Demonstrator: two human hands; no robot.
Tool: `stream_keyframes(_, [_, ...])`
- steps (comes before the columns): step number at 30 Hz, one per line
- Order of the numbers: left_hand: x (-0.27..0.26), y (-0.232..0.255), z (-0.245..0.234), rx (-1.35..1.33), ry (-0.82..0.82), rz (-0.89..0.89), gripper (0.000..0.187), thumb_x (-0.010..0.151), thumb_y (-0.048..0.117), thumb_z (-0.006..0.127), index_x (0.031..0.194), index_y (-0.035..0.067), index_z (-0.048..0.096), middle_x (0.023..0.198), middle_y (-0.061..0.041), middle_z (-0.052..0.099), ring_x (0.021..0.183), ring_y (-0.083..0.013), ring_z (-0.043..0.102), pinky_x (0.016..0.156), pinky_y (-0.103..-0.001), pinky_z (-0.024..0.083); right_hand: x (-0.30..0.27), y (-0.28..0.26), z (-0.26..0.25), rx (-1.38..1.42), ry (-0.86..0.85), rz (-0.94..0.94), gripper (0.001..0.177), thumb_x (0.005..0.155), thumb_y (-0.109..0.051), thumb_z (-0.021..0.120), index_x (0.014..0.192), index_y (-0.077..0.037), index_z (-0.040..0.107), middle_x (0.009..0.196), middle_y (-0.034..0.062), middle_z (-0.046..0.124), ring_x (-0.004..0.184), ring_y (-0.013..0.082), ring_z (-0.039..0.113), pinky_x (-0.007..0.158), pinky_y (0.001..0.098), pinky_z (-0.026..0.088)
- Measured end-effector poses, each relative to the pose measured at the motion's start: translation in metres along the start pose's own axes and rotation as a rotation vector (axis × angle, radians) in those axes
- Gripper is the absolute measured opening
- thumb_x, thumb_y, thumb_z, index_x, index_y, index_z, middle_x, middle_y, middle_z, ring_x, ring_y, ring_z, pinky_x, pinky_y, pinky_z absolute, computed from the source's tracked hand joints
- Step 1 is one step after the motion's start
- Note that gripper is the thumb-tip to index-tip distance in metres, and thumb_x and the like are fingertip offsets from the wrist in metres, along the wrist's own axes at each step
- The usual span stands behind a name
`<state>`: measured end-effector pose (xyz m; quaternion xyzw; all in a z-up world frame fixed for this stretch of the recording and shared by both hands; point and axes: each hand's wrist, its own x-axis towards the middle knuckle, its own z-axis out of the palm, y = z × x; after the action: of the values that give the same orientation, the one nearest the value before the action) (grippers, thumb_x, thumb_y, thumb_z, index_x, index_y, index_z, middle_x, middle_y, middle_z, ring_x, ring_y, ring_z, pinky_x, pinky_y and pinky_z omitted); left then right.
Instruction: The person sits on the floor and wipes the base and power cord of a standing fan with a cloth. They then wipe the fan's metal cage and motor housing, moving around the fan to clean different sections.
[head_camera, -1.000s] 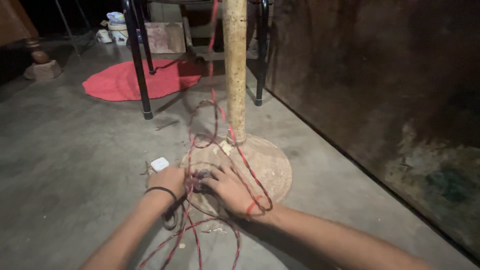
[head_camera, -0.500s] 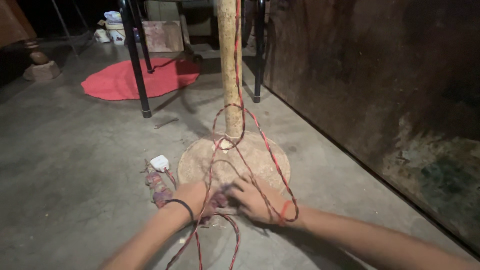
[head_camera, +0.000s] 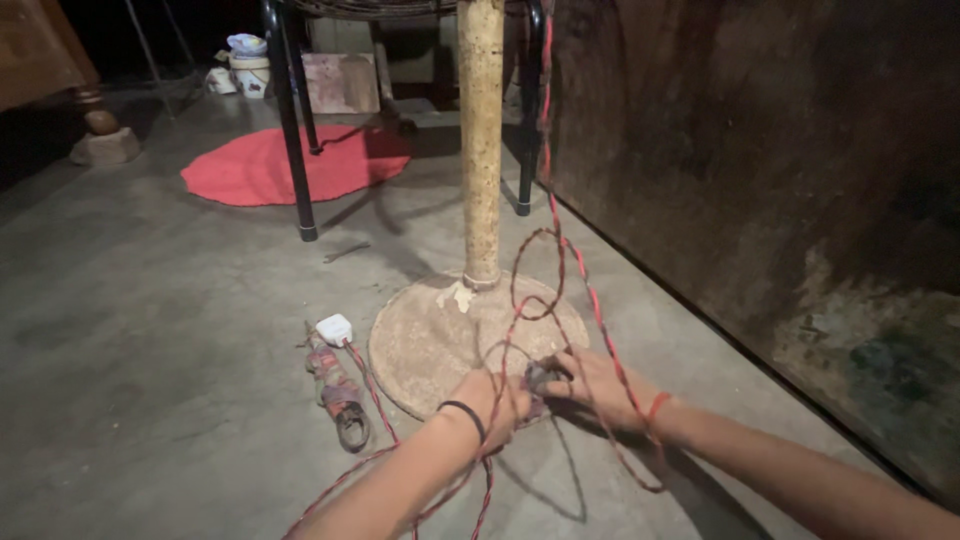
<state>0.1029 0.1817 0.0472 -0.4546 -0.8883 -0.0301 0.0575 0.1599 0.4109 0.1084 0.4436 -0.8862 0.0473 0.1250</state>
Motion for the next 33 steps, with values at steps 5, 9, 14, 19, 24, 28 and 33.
stream_keyframes(5, [0.02,0.018,-0.007,-0.023,0.03,0.009,0.029,0.09,0.021,0.056,0.111,0.007,0.07,0.107,-0.018,0.072,0.1,-0.0351,0.071,0.077,-0.047,0.058,-0.015,0.033,0.006,-0.007,0.069,-0.001,0.037,0.094,-0.018,0.065,0.131,-0.023,0.063,0.136,0.0138,0.058,0.121,0.0362,0.059,0.096,0.0429,0.051])
stream_keyframes(9, [0.039,0.037,-0.013,-0.217,0.096,-0.141,0.029,0.109,0.029,0.053,0.122,0.007,0.067,0.115,-0.018,0.071,0.104,-0.0354,0.071,0.083,-0.047,0.056,-0.02,0.055,-0.003,-0.135,0.051,-0.012,0.039,0.086,-0.017,0.066,0.124,-0.022,0.063,0.134,0.0129,0.059,0.113,0.0372,0.061,0.089,0.0447,0.052])
stream_keyframes(14, [0.043,0.044,-0.04,0.285,0.293,0.034,0.058,0.077,0.012,0.066,0.133,0.004,0.056,0.13,-0.019,0.06,0.115,-0.0336,0.064,0.082,-0.044,0.055,-0.001,0.062,-0.022,-0.206,0.191,0.31,0.037,0.081,-0.018,0.067,0.118,-0.019,0.064,0.111,0.0122,0.064,0.101,0.0369,0.063,0.08,0.048,0.051])
stream_keyframes(19, [0.038,0.018,-0.047,0.094,0.257,0.058,0.062,0.082,0.006,0.061,0.142,0.02,0.056,0.128,-0.025,0.058,0.104,-0.0392,0.066,0.084,-0.048,0.054,0.011,0.072,0.007,0.012,0.291,0.583,0.027,0.091,-0.017,0.062,0.119,-0.018,0.064,0.109,0.012,0.067,0.101,0.035,0.065,0.083,0.0449,0.053])
stream_keyframes(24, [0.024,-0.021,-0.01,-0.076,0.388,0.024,0.03,0.095,0.017,0.061,0.125,0.014,0.064,0.119,-0.015,0.065,0.103,-0.0369,0.068,0.083,-0.05,0.056,0.022,0.068,0.07,0.049,0.515,0.508,0.04,0.091,-0.021,0.065,0.129,-0.01,0.063,0.126,0.0191,0.06,0.115,0.0414,0.056,0.096,0.0477,0.046])
stream_keyframes(28, [-0.016,-0.052,-0.026,-0.044,0.373,0.018,0.039,0.082,0.013,0.062,0.121,0.012,0.065,0.115,-0.013,0.065,0.092,-0.0352,0.068,0.071,-0.048,0.056,0.033,0.042,0.068,0.099,0.512,0.574,0.036,0.091,-0.022,0.067,0.125,-0.009,0.063,0.125,0.0166,0.059,0.119,0.0399,0.054,0.101,0.0465,0.044])
stream_keyframes(33, [-0.037,-0.077,-0.065,0.008,0.477,-0.072,0.028,0.083,0.018,0.064,0.111,0.013,0.069,0.104,-0.014,0.066,0.086,-0.0357,0.067,0.068,-0.049,0.053,0.057,0.027,0.035,0.121,0.539,0.413,0.029,0.093,-0.019,0.067,0.12,-0.01,0.065,0.122,0.0133,0.062,0.118,0.0359,0.059,0.101,0.0422,0.049])
